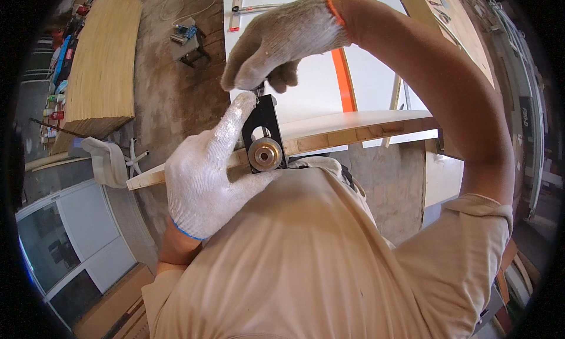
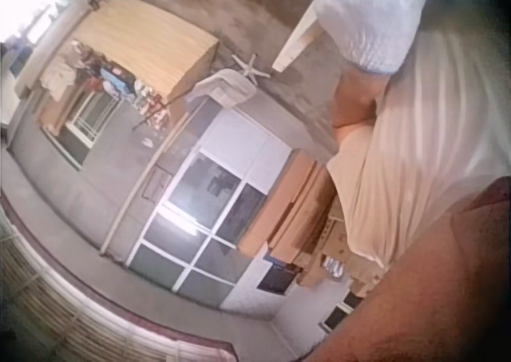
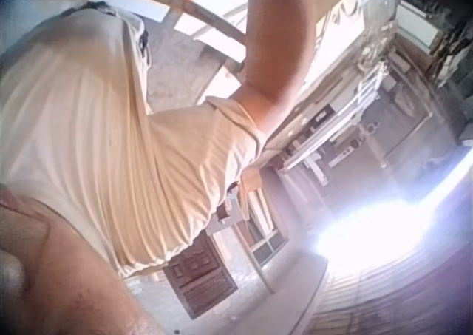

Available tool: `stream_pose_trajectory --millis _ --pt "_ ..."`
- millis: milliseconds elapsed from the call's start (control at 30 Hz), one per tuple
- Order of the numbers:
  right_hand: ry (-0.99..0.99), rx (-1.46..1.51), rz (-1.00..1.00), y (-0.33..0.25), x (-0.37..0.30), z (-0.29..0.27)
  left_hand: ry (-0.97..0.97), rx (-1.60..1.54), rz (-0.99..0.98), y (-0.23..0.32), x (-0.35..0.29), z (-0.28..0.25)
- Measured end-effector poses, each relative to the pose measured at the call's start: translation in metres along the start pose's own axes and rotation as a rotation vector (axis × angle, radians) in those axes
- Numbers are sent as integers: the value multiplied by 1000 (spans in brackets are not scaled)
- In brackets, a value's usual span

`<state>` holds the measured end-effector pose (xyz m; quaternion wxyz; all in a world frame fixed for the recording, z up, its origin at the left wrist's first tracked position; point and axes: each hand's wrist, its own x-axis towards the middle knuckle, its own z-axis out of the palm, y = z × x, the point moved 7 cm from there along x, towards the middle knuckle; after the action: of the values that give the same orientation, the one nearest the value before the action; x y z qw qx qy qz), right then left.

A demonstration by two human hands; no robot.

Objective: The person uses a square ruler and a pen to mark a line on a white cabinet panel. Then they use a hole saw drill bit to drill a hole at the marked location.

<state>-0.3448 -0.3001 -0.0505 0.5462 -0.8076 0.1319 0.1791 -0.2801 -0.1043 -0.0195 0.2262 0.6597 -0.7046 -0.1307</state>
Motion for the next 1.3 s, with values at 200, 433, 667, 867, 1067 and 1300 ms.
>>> stream_pose_trajectory --millis 200,433,667,867,1067,1300 --pt "114 -45 -210 0 -1 -12 14 11 7 1 1 -1" --pt "74 54 -5 7 7 -4 5 -9 -16 0 2 1" --pt "-166 86 68 13 22 0 102 -25 55 5 4 2" --pt "-45 99 -24 7 5 -3 56 33 19 10 8 1" --pt "20 77 -143 5 -10 -5 15 18 -6 9 5 0" --pt "-117 41 -66 10 8 6 17 -11 -8 11 -15 0"
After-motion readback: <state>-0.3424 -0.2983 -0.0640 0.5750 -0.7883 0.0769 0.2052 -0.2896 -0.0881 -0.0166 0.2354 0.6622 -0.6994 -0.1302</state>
